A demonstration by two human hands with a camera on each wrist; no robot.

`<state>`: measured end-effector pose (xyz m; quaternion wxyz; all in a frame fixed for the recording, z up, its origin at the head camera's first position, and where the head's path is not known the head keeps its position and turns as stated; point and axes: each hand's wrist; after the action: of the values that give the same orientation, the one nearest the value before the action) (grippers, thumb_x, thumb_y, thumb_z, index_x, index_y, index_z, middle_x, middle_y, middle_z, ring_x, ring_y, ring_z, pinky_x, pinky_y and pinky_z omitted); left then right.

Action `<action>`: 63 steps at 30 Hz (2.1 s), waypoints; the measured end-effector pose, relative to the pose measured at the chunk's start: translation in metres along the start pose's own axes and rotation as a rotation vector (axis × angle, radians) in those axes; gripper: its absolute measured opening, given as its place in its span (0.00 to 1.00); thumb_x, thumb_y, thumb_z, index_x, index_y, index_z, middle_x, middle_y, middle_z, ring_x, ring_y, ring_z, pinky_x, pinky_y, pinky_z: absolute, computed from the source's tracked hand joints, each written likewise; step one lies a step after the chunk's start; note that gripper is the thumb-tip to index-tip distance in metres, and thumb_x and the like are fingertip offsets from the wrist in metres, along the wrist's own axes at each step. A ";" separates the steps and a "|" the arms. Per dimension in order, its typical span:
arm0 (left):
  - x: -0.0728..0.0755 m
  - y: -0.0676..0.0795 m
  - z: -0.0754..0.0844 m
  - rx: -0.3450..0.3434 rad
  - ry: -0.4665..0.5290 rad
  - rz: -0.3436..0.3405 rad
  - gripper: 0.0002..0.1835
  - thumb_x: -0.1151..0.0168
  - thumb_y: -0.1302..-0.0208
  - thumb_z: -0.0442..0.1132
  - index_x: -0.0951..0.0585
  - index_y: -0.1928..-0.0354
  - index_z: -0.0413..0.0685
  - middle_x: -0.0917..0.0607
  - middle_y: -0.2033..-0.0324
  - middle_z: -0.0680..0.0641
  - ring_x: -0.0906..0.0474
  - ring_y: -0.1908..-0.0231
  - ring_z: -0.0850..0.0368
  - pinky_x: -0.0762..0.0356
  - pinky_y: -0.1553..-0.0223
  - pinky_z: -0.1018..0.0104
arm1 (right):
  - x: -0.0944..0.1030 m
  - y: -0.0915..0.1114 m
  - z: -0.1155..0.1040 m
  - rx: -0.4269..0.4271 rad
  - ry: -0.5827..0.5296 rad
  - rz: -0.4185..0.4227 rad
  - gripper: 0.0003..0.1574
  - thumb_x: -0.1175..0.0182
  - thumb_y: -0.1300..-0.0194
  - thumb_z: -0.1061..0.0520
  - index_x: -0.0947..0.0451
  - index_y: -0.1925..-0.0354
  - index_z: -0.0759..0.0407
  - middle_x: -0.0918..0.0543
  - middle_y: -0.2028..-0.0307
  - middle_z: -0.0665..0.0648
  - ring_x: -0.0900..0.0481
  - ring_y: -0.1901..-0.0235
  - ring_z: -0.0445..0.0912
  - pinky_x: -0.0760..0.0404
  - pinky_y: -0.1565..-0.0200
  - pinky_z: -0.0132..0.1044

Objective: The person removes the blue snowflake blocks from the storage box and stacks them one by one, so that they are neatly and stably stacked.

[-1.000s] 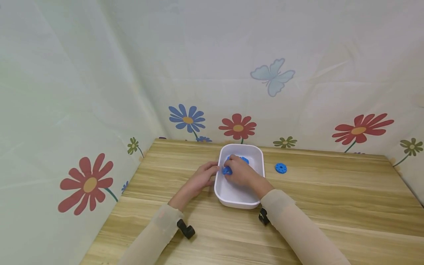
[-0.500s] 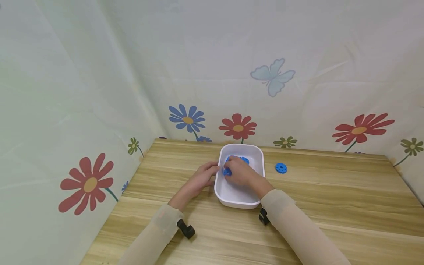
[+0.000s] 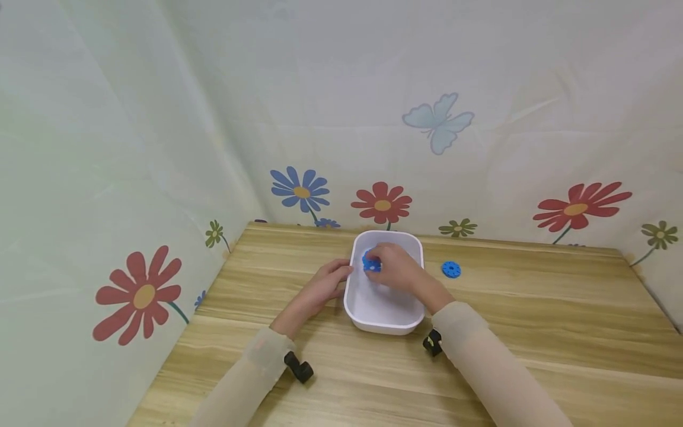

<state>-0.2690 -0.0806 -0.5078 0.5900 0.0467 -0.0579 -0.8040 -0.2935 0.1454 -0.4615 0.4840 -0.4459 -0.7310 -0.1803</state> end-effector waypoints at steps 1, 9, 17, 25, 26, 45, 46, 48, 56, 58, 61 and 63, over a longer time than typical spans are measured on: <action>0.000 0.000 0.000 0.003 -0.010 0.000 0.27 0.44 0.19 0.48 0.27 0.27 0.40 0.22 0.33 0.39 0.24 0.34 0.45 0.15 0.41 0.52 | 0.006 0.002 0.000 -0.004 -0.013 0.009 0.25 0.24 0.35 0.53 0.14 0.44 0.64 0.13 0.52 0.59 0.17 0.53 0.52 0.13 0.44 0.51; -0.001 0.001 0.001 0.018 -0.040 0.024 0.27 0.44 0.19 0.49 0.27 0.27 0.42 0.22 0.33 0.41 0.23 0.35 0.47 0.15 0.40 0.52 | 0.047 0.028 0.021 -0.036 -0.089 0.085 0.26 0.26 0.34 0.56 0.17 0.43 0.69 0.14 0.50 0.64 0.18 0.50 0.58 0.13 0.44 0.57; -0.001 -0.001 -0.002 0.025 -0.044 0.027 0.27 0.44 0.19 0.50 0.26 0.27 0.44 0.21 0.34 0.42 0.23 0.35 0.46 0.15 0.41 0.52 | 0.074 0.057 0.060 -0.052 -0.043 0.219 0.22 0.26 0.34 0.60 0.16 0.47 0.72 0.13 0.53 0.67 0.16 0.55 0.60 0.12 0.49 0.60; -0.001 0.000 0.000 0.030 -0.063 0.029 0.27 0.44 0.19 0.51 0.26 0.27 0.45 0.22 0.32 0.43 0.24 0.34 0.46 0.16 0.40 0.52 | 0.081 0.082 0.088 -0.106 -0.028 0.220 0.23 0.29 0.31 0.59 0.18 0.45 0.75 0.13 0.53 0.69 0.16 0.54 0.61 0.14 0.50 0.61; -0.001 0.000 0.000 0.031 -0.061 0.030 0.27 0.44 0.19 0.51 0.26 0.27 0.44 0.22 0.32 0.43 0.24 0.34 0.46 0.16 0.39 0.52 | 0.080 0.084 0.090 -0.116 -0.025 0.216 0.23 0.29 0.30 0.58 0.18 0.45 0.75 0.13 0.53 0.69 0.16 0.53 0.61 0.14 0.50 0.61; -0.005 0.002 0.004 0.035 -0.054 0.038 0.27 0.44 0.19 0.49 0.27 0.27 0.42 0.22 0.33 0.41 0.23 0.35 0.46 0.14 0.42 0.54 | 0.053 0.097 0.125 -0.183 0.027 0.196 0.24 0.26 0.33 0.56 0.17 0.47 0.74 0.12 0.56 0.66 0.15 0.55 0.60 0.14 0.51 0.59; -0.005 0.002 0.004 0.036 -0.052 0.038 0.27 0.44 0.19 0.49 0.27 0.27 0.41 0.22 0.33 0.41 0.23 0.35 0.46 0.14 0.42 0.54 | 0.053 0.098 0.125 -0.183 0.033 0.196 0.24 0.26 0.33 0.57 0.17 0.47 0.74 0.12 0.56 0.66 0.15 0.55 0.60 0.14 0.51 0.59; -0.005 0.002 0.005 0.040 -0.048 0.040 0.27 0.44 0.19 0.48 0.27 0.27 0.41 0.22 0.33 0.40 0.23 0.35 0.46 0.14 0.43 0.54 | 0.052 0.097 0.126 -0.179 0.042 0.197 0.24 0.26 0.33 0.57 0.17 0.47 0.74 0.13 0.56 0.67 0.15 0.55 0.60 0.13 0.52 0.59; -0.003 0.002 0.006 0.046 -0.052 0.041 0.27 0.44 0.19 0.49 0.26 0.27 0.42 0.22 0.34 0.42 0.22 0.36 0.47 0.13 0.44 0.54 | 0.050 0.097 0.125 -0.169 0.042 0.190 0.25 0.27 0.33 0.58 0.18 0.47 0.75 0.13 0.55 0.68 0.15 0.54 0.61 0.13 0.52 0.59; -0.003 0.002 0.006 0.049 -0.054 0.040 0.27 0.44 0.19 0.49 0.26 0.27 0.43 0.22 0.33 0.42 0.22 0.36 0.47 0.13 0.44 0.55 | 0.050 0.097 0.125 -0.166 0.045 0.187 0.24 0.27 0.33 0.58 0.18 0.47 0.76 0.13 0.55 0.68 0.15 0.55 0.61 0.13 0.52 0.59; -0.003 0.002 0.007 0.054 -0.056 0.037 0.27 0.44 0.19 0.50 0.26 0.27 0.43 0.22 0.33 0.42 0.21 0.37 0.47 0.13 0.43 0.55 | 0.050 0.098 0.125 -0.156 0.050 0.187 0.23 0.26 0.34 0.59 0.18 0.48 0.76 0.13 0.56 0.68 0.15 0.55 0.61 0.13 0.53 0.58; -0.004 0.003 0.008 0.057 -0.061 0.036 0.27 0.44 0.19 0.50 0.27 0.26 0.44 0.22 0.33 0.42 0.22 0.36 0.47 0.14 0.43 0.54 | 0.050 0.099 0.126 -0.148 0.053 0.192 0.22 0.27 0.33 0.60 0.18 0.48 0.76 0.13 0.56 0.68 0.15 0.56 0.62 0.13 0.53 0.58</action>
<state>-0.2662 -0.0777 -0.4998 0.6007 0.0379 -0.0998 -0.7923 -0.2875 0.3096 -0.4934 0.4841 -0.5435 -0.6565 -0.1983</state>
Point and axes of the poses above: each hand's wrist, its own y-axis away from the middle knuckle, its own x-axis out of the back of the hand, z = x × y
